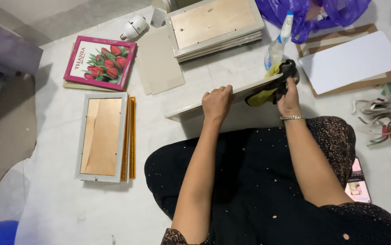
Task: Wiping down picture frames with a cloth and applying a coating with a brush.
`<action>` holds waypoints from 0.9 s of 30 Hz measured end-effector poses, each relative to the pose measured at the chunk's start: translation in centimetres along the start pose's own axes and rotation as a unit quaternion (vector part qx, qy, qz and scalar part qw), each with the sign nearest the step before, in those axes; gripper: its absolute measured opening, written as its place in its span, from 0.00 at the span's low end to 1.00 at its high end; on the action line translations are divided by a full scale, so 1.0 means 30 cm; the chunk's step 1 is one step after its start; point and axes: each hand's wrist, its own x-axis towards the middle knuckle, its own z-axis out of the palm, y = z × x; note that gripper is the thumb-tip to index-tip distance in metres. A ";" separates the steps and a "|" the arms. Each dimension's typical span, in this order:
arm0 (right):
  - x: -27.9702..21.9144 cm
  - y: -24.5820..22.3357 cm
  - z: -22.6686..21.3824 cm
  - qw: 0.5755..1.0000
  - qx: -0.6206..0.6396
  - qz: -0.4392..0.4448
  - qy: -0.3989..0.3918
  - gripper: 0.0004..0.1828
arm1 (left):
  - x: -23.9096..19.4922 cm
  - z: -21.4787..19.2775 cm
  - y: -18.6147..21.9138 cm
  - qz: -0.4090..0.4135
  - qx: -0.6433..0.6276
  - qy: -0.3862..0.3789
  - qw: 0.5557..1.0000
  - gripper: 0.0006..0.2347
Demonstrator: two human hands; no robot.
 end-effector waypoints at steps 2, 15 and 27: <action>0.006 0.038 -0.046 1.000 0.002 0.003 0.027 0.25 | -0.024 0.022 0.006 0.017 0.025 0.045 0.999 0.06; 0.007 0.113 -0.074 0.932 -0.164 0.234 0.224 0.20 | -0.126 -0.243 -0.171 0.016 -0.106 0.081 0.991 0.11; -0.090 -0.017 0.072 0.964 -0.210 0.014 -0.162 0.38 | -0.118 -0.275 -0.205 -0.177 -0.615 0.050 0.767 0.08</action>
